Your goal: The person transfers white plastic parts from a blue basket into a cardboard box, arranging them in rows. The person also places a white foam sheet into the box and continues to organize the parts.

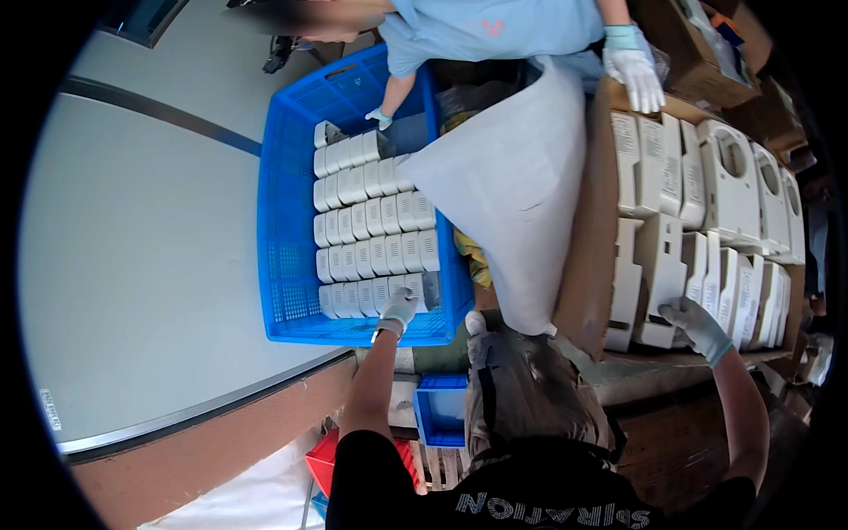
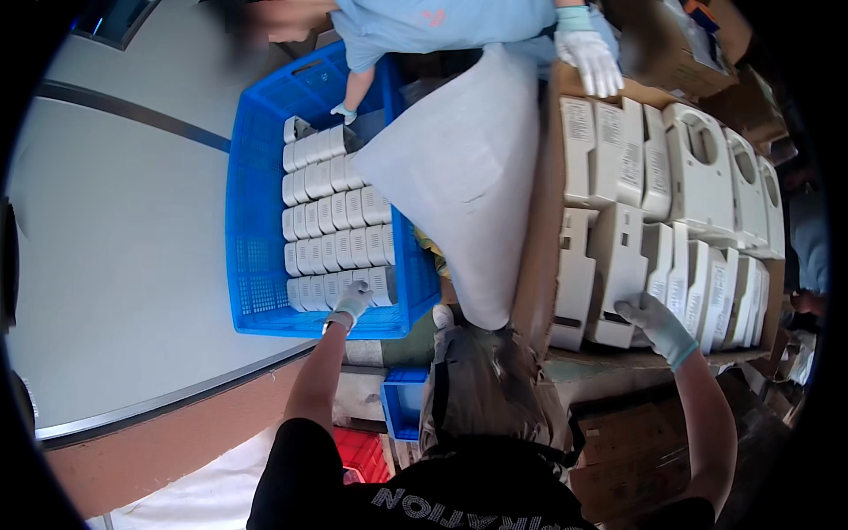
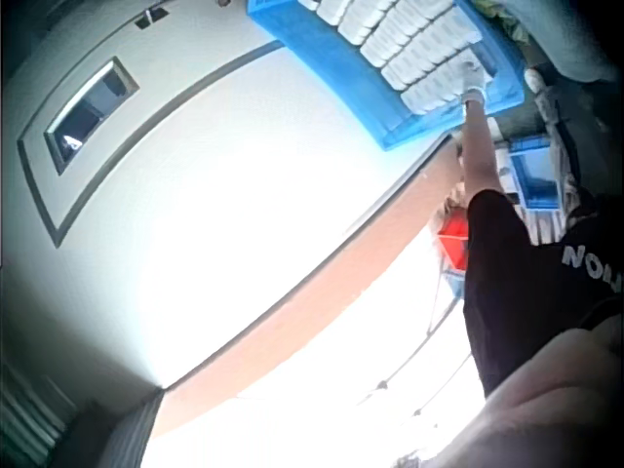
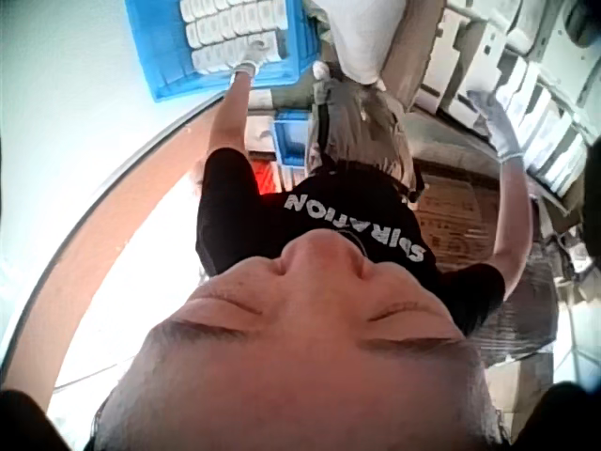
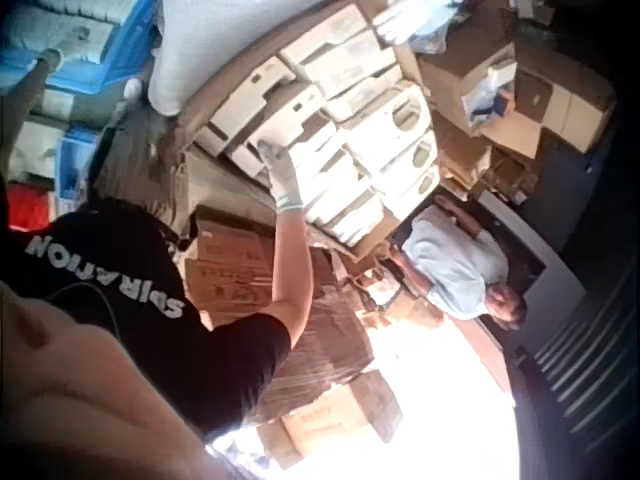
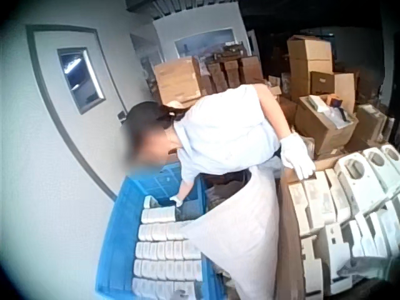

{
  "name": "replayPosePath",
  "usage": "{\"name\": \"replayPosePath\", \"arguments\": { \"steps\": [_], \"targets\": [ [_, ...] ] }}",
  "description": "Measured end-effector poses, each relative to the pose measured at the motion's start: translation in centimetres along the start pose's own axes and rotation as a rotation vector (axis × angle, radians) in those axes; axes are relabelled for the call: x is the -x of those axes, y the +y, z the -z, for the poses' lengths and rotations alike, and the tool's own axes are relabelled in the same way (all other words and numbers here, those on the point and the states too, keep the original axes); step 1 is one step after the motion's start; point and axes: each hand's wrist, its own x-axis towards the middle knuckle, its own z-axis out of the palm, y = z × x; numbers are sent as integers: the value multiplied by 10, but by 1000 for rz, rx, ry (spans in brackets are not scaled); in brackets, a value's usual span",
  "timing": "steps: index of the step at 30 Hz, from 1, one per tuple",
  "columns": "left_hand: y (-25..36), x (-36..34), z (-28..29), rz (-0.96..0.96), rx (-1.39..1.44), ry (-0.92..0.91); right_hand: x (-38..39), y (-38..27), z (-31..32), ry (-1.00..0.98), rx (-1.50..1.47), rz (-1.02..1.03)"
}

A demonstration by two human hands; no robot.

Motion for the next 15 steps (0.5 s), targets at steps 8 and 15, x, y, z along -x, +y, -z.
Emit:
{"name": "replayPosePath", "arguments": {
  "steps": [8,15],
  "targets": [
    [-37,-113,-141,-476,-844,-298,11,-87,-113,642,638,551],
    [-60,-176,-200,-885,-869,-372,-70,-85,-81,621,228,497]
  ]
}}
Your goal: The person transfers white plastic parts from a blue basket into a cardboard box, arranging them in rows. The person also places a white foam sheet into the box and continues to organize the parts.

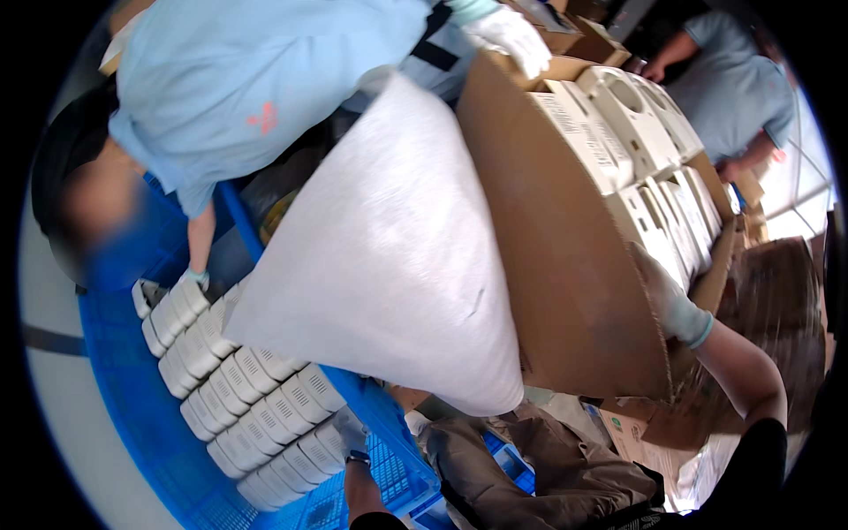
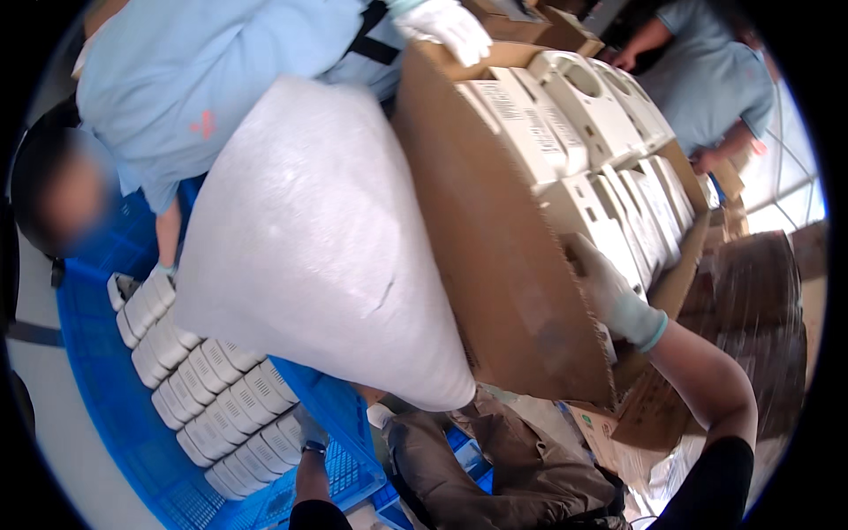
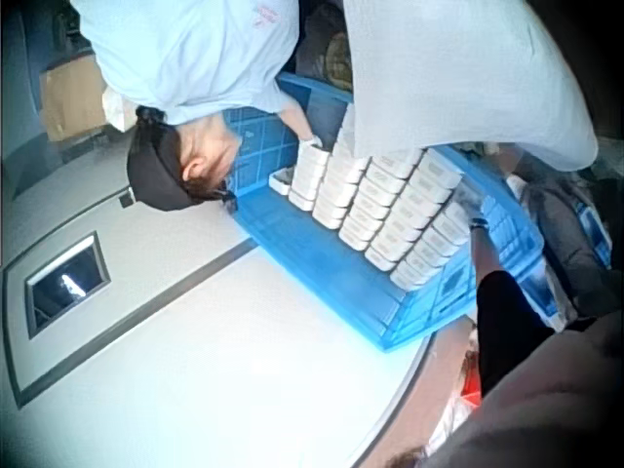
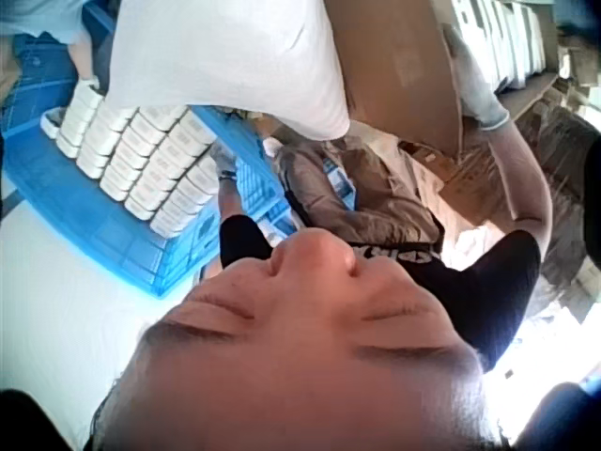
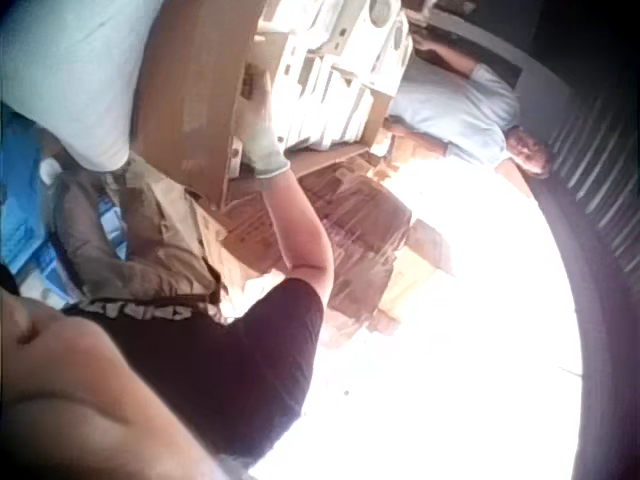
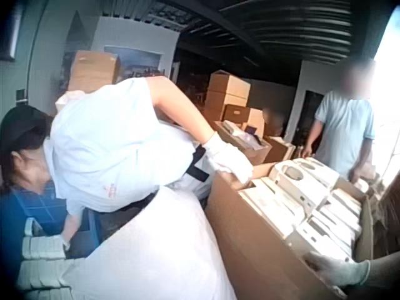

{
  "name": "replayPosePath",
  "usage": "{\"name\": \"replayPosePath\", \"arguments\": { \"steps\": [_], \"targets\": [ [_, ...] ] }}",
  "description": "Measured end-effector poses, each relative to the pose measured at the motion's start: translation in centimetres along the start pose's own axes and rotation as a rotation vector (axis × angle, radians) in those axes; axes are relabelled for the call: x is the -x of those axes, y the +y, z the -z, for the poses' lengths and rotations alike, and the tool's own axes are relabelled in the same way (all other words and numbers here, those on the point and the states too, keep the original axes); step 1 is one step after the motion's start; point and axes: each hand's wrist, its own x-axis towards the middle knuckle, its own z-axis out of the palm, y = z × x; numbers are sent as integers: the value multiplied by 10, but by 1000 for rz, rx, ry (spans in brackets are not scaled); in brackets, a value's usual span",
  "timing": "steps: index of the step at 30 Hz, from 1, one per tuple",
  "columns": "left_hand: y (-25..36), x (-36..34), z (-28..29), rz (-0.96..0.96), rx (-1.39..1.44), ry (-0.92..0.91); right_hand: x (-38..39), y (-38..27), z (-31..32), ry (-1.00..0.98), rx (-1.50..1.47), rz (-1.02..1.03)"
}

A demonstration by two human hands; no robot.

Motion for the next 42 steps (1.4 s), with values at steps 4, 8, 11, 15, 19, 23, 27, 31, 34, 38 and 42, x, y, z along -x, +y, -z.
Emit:
{"name": "replayPosePath", "arguments": {
  "steps": [4,8,11,15,19,23,27,31,34,38,42],
  "targets": [
    [-4,59,18,-199,0,16,8,15,45,-166,-26,-237],
    [-14,160,135,-323,-6,252,21,7,83,-75,-239,-248],
    [40,245,307,312,347,232,18,13,54,-40,387,-244],
    [114,378,422,464,1103,783,28,-40,49,-197,522,-231],
    [230,358,512,485,1648,1291,15,-21,80,-277,590,-128],
    [342,280,544,-314,2286,1255,4,26,88,-217,595,45],
    [393,210,555,5,1854,1345,5,13,110,-230,516,177],
    [409,181,568,109,1785,1345,4,28,113,-208,569,227],
    [432,163,573,88,1872,1286,4,29,125,-238,528,248],
    [410,146,514,117,1169,1074,5,32,133,-295,540,352],
    [373,171,510,244,358,855,11,37,152,-236,528,621]
  ]
}}
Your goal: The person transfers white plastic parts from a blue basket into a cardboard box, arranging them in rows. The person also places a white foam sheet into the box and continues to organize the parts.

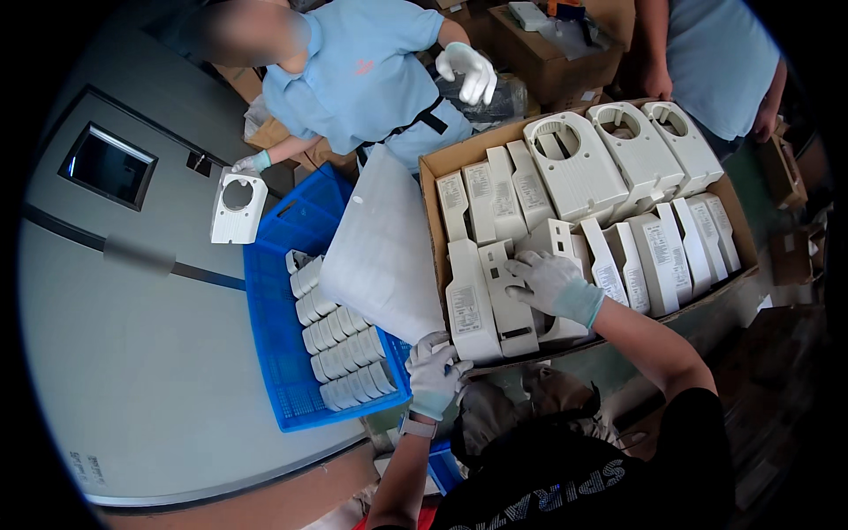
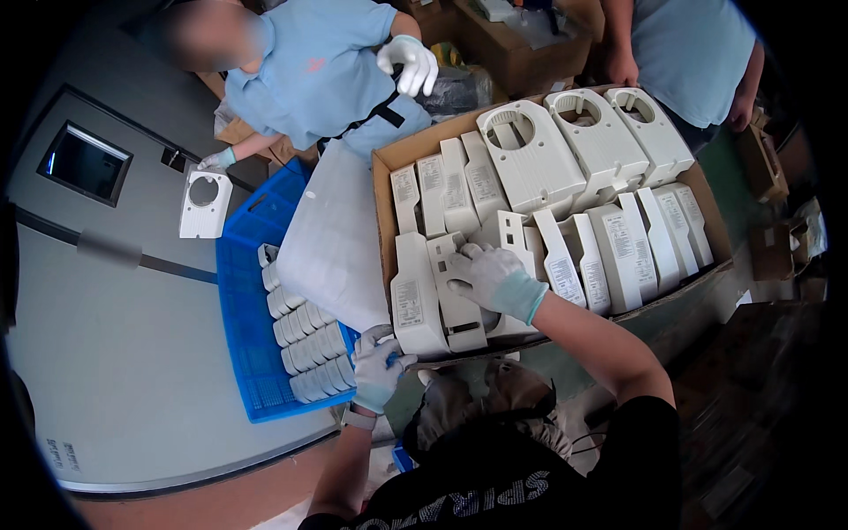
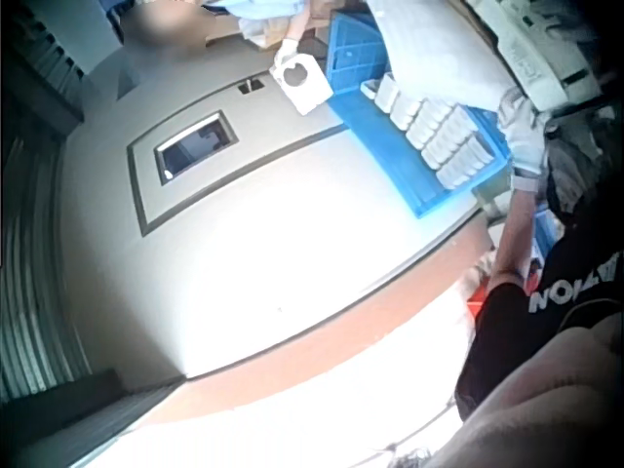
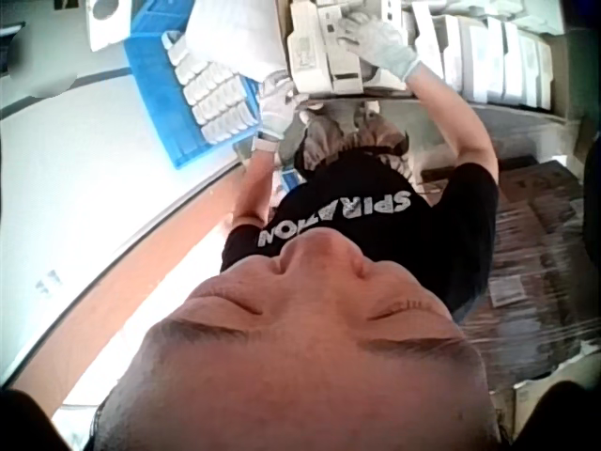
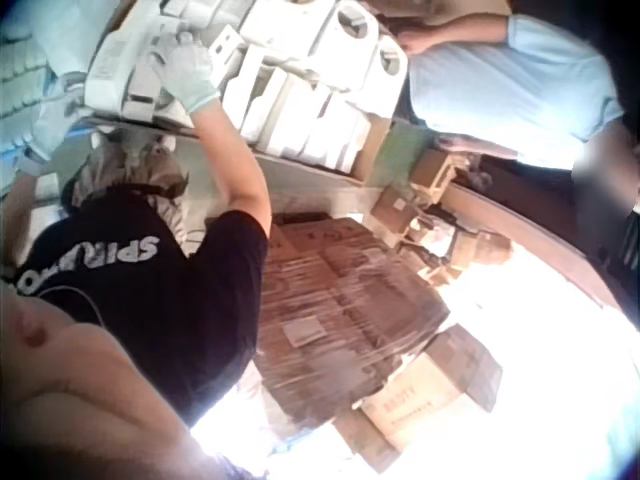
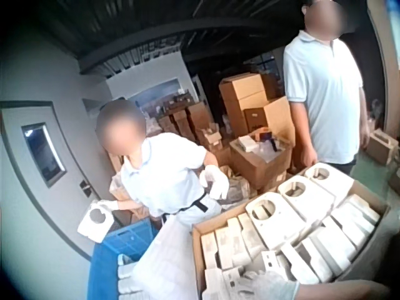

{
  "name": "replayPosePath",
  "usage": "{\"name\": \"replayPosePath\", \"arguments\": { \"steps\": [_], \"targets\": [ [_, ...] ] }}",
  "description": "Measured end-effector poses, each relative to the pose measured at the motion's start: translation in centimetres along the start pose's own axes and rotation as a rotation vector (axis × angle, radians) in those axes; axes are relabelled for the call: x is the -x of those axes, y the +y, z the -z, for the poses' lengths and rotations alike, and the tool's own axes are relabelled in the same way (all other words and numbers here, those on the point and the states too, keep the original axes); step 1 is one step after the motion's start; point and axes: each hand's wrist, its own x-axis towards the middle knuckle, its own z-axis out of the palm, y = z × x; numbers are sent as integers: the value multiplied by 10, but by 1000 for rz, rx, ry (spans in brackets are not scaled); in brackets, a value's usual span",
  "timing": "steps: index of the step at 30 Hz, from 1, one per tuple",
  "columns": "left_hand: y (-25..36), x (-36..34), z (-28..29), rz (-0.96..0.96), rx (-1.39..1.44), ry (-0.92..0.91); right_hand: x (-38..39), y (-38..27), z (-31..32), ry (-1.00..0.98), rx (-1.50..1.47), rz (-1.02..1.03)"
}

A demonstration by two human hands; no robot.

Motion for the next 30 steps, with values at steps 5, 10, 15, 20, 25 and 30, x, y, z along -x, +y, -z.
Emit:
{"name": "replayPosePath", "arguments": {
  "steps": [5,10,15,20,25,30],
  "targets": [
    [9,-7,19,-45,-193,-196,18,31,-47,308,117,45],
    [18,-75,11,-100,-80,-56,26,-13,-49,50,-253,399],
    [12,-85,-42,-385,-297,-47,19,43,-32,355,-500,-475],
    [30,-126,-78,-589,-402,-447,-17,38,-27,177,-363,-750],
    [27,-173,-77,-632,-455,-821,-21,29,-25,158,-338,-694],
    [26,-197,-58,-670,-272,-801,-41,14,-10,239,-102,-502]
  ]
}}
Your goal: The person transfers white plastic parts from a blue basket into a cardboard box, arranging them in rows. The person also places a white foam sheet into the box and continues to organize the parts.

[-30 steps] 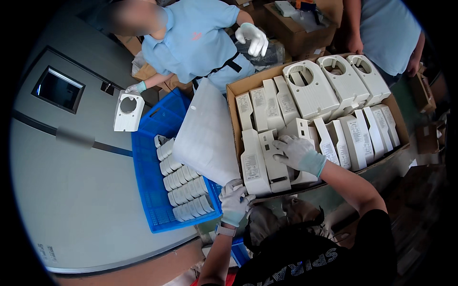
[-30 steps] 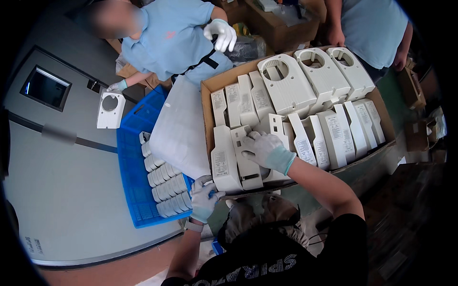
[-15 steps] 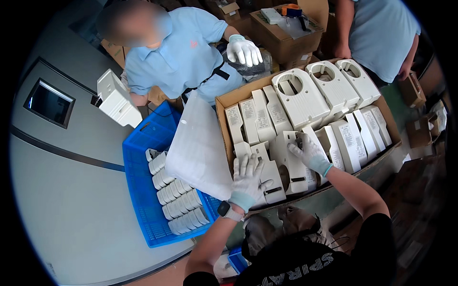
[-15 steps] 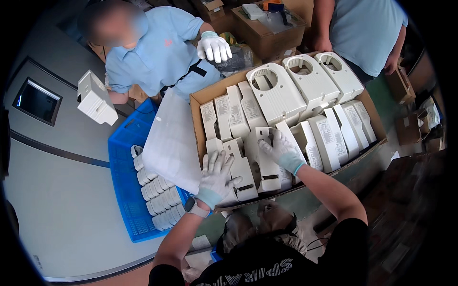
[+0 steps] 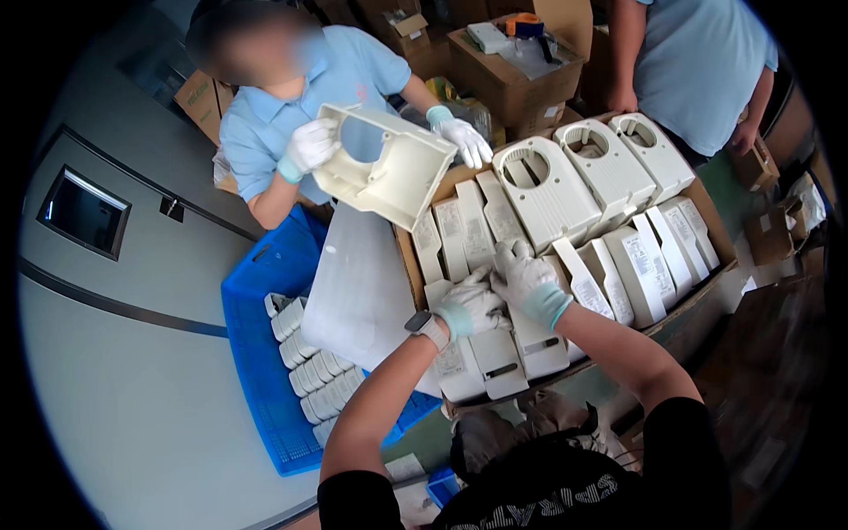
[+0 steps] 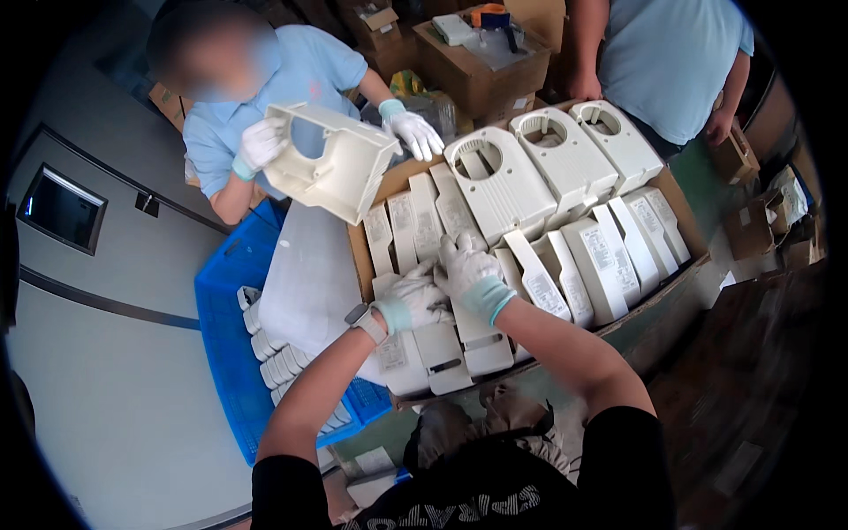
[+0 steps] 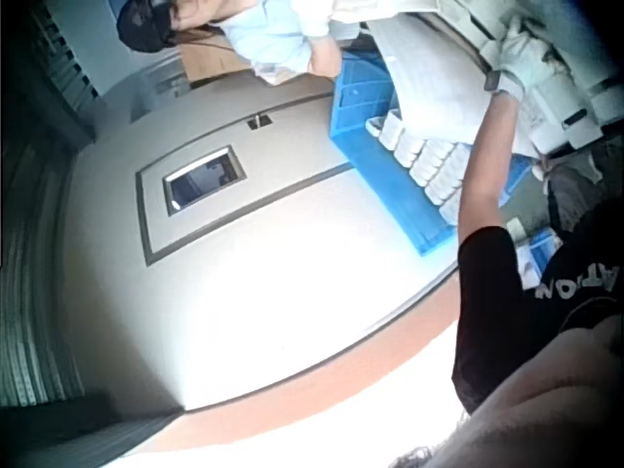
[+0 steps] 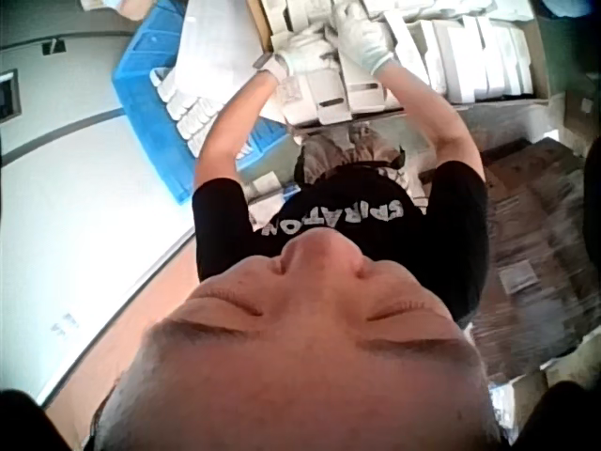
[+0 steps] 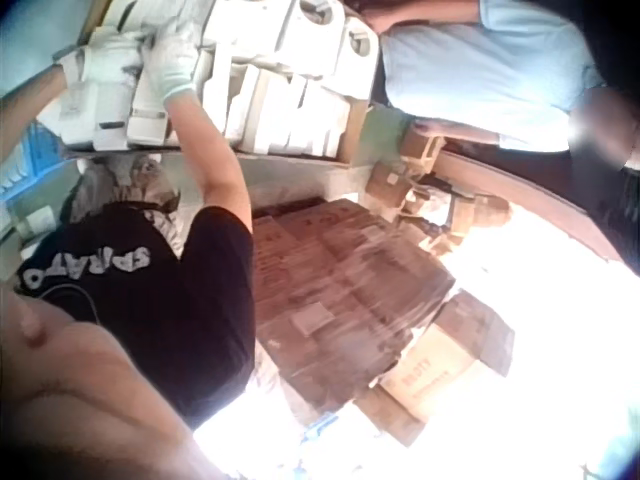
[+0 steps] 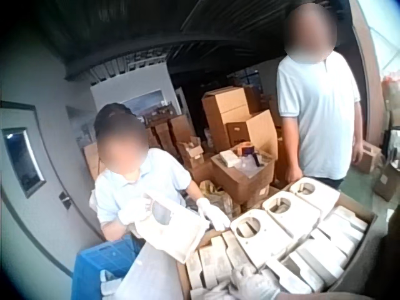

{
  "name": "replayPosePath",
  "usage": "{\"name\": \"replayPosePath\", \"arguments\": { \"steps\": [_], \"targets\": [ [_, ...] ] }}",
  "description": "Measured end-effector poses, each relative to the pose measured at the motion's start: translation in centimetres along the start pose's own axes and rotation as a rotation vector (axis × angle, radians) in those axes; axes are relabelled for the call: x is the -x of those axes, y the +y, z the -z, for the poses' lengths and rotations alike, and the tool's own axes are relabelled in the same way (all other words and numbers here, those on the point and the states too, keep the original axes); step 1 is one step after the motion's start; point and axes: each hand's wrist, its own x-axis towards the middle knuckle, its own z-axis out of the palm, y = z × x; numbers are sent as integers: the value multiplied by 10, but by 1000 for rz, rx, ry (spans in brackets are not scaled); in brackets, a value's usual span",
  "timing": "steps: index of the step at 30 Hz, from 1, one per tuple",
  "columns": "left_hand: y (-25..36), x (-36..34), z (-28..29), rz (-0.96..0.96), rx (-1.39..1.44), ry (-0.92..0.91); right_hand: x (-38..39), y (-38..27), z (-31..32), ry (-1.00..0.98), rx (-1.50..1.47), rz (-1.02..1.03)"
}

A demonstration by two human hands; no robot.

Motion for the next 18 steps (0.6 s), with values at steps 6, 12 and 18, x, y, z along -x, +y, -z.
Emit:
{"name": "replayPosePath", "arguments": {
  "steps": [6,12,18],
  "targets": [
    [18,28,-21,210,-11,141,27,17,-55,208,61,221],
    [49,58,-68,378,-145,414,11,44,-60,151,210,334],
    [73,65,-93,367,-48,173,62,37,-31,-116,148,478]
  ]
}}
